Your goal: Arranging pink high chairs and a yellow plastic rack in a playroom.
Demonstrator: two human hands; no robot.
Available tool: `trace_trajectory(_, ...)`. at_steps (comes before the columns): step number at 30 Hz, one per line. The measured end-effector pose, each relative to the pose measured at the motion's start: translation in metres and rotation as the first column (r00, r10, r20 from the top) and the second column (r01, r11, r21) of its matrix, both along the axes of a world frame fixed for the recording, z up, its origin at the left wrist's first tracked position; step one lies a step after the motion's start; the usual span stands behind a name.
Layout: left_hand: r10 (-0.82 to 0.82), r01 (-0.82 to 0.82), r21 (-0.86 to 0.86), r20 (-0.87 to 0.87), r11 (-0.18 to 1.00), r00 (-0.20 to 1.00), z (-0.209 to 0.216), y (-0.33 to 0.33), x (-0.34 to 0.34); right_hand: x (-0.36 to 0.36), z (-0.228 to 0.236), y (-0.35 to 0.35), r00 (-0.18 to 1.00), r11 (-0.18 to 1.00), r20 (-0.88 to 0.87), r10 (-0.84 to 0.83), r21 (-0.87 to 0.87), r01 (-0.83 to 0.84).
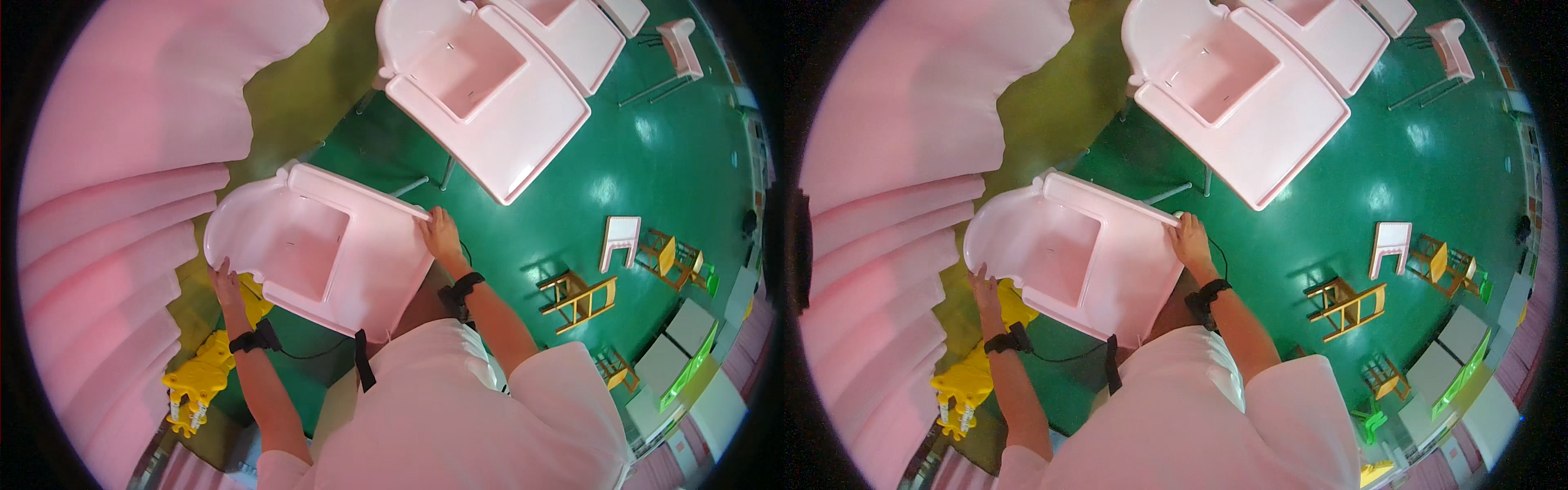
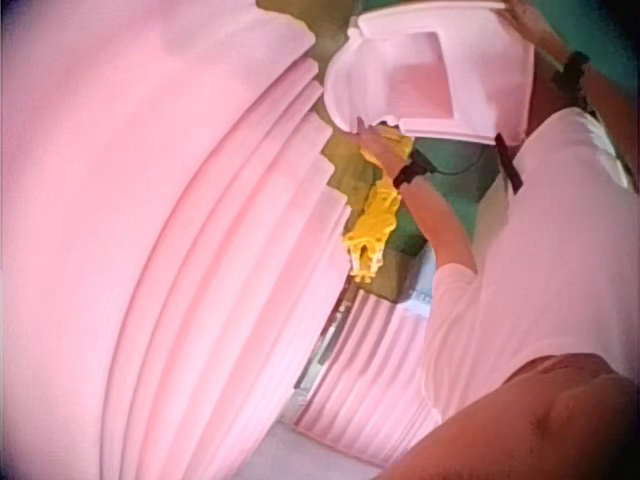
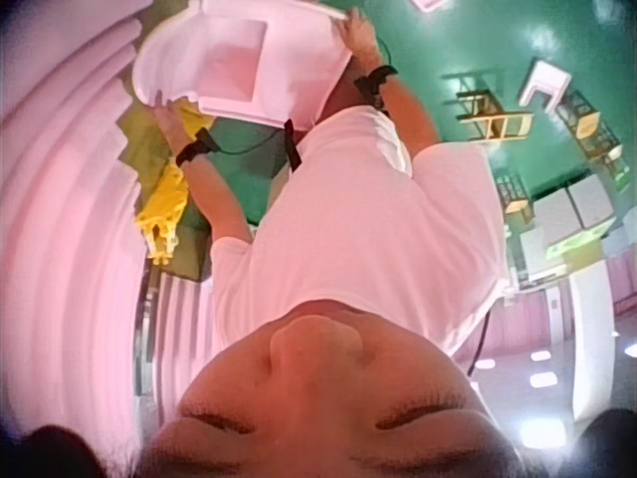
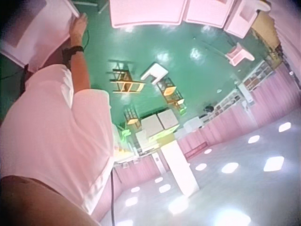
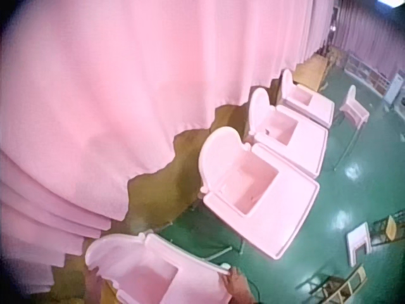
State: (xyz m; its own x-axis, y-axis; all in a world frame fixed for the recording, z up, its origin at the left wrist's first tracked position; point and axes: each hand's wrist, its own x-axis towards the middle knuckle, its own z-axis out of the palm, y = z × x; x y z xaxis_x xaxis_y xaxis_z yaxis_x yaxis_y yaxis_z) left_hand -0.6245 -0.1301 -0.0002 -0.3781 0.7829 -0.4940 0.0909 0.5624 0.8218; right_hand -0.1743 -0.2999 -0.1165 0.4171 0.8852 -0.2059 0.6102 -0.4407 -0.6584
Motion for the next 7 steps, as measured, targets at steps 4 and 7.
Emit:
trace_trajectory(4, 0.053, -0.053, -0.015, 0.012, 0.999, 0.999, 0.002, 0.004, -0.013, -0.022, -0.001, -0.017, 0.996, 0.997, -0.052, -0.077, 0.001, 0.077)
trace_trajectory(7, -0.116, 0.117, -0.01, 0.072, 0.993, 0.991, -0.001, -0.004, -0.036, -0.032, 0.001, -0.032, 0.996, 0.996, -0.013, -0.089, -0.032, 0.089)
